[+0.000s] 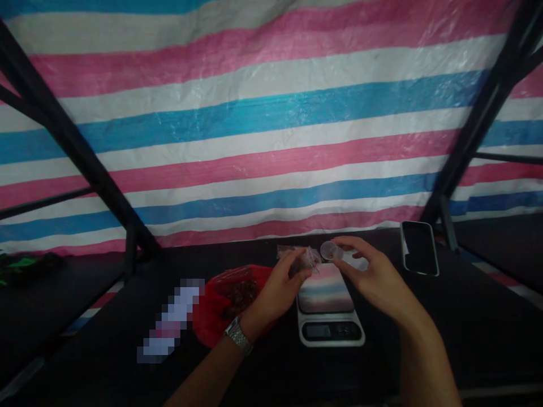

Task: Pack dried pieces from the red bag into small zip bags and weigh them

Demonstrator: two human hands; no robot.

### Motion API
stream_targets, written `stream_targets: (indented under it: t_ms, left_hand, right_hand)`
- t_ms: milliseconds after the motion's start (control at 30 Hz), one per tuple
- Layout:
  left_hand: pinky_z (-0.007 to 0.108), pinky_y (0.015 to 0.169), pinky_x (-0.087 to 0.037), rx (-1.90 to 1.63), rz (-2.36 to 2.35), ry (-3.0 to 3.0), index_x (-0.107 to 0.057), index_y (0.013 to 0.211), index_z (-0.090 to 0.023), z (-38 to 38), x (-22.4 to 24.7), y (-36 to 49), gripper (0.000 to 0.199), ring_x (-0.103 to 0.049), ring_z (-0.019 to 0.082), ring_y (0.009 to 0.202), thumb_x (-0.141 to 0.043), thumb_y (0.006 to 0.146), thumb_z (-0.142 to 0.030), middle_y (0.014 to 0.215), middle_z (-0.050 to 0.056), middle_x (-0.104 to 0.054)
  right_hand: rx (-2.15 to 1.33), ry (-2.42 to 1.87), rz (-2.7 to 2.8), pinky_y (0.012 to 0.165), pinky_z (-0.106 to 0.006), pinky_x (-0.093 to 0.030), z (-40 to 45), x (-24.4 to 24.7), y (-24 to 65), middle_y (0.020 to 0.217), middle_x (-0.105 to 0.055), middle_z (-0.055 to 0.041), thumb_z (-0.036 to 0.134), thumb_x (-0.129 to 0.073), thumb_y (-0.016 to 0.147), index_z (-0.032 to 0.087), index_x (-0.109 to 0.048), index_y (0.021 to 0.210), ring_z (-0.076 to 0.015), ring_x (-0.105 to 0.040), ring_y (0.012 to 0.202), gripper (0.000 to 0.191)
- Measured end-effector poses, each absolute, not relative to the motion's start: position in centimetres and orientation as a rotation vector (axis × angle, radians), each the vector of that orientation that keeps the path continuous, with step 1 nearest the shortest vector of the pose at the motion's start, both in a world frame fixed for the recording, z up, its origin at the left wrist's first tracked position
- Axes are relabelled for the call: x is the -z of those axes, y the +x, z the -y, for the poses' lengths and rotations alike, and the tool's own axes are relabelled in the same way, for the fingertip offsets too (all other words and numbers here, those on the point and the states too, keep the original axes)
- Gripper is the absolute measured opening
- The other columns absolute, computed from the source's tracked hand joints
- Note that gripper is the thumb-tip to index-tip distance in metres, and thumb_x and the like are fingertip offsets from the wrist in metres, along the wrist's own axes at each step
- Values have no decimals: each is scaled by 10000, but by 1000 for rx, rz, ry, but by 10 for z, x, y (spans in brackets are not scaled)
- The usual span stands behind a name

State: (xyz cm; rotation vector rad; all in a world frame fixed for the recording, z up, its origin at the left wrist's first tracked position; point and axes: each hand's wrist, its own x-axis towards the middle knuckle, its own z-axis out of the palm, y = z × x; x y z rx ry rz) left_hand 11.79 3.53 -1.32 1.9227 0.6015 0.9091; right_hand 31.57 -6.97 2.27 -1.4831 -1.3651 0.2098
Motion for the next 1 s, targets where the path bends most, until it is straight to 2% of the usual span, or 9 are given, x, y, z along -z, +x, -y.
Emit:
stream_targets:
  t_ms: [200,400,633,733,833,900,1000]
  left_hand:
    - [455,1201,-443,-899,-606,1957,-638,1393,-230,-36,23,130,458,-614,273,1349,-682,937,-223,1426,113,-667]
    - [436,1178,-471,-883,-616,1994,-619,1403,-227,-32,25,128,450,-630,263,1326,-658,956,-212,1426,107,-679]
    - [470,1185,-465,-864,-696,2116,-590,1434,-227,-36,28,134,430,-614,276,1358,-603,1004,-232,1471,123,-659]
    - [575,1170,-449,-804,-756,2223,-644,1391,-208,-38,30,142,423,-624,343,1303,-662,975,-280,1356,143,-705]
    - [669,1161,-414,-726,-797,2321,-673,1380,-213,-35,29,147,512,-601,419,1304,-776,894,-334,1310,156,-713]
    - [664,1181,-403,-700,-812,2355,-642,1430,-215,-30,28,145,598,-573,425,1347,-802,876,-370,1383,171,-668]
    - [581,1243,-384,-703,-809,2379,-547,1525,-217,-21,26,135,646,-516,368,1435,-742,937,-400,1508,172,-561]
  right_hand:
    - [-222,-1498,1454,1014,-448,-538,70,-23,313,1147,-765,-65,160,-656,849,257,-756,1152,-261,-707,1065,333]
    - [-125,-1370,1611,1005,-398,-561,66,-32,301,1176,-730,-69,-2,-532,825,265,-794,1099,-239,-712,1111,463]
    - [44,-1392,1514,1030,-450,-575,66,-29,308,1187,-743,-80,102,-580,869,281,-804,1135,-283,-711,1118,391]
    - [198,-1425,1380,1021,-462,-575,72,-28,322,1166,-733,-90,159,-623,876,266,-789,1176,-289,-707,1082,359]
    - [275,-1433,1292,982,-465,-582,78,-27,335,1141,-721,-96,197,-644,882,251,-779,1196,-279,-699,1016,346]
    - [285,-1427,1267,936,-454,-592,82,-26,341,1124,-717,-92,211,-653,879,255,-774,1202,-271,-691,984,348]
    - [300,-1420,1243,874,-435,-597,85,-23,348,1102,-717,-87,234,-669,876,265,-774,1208,-265,-682,957,349]
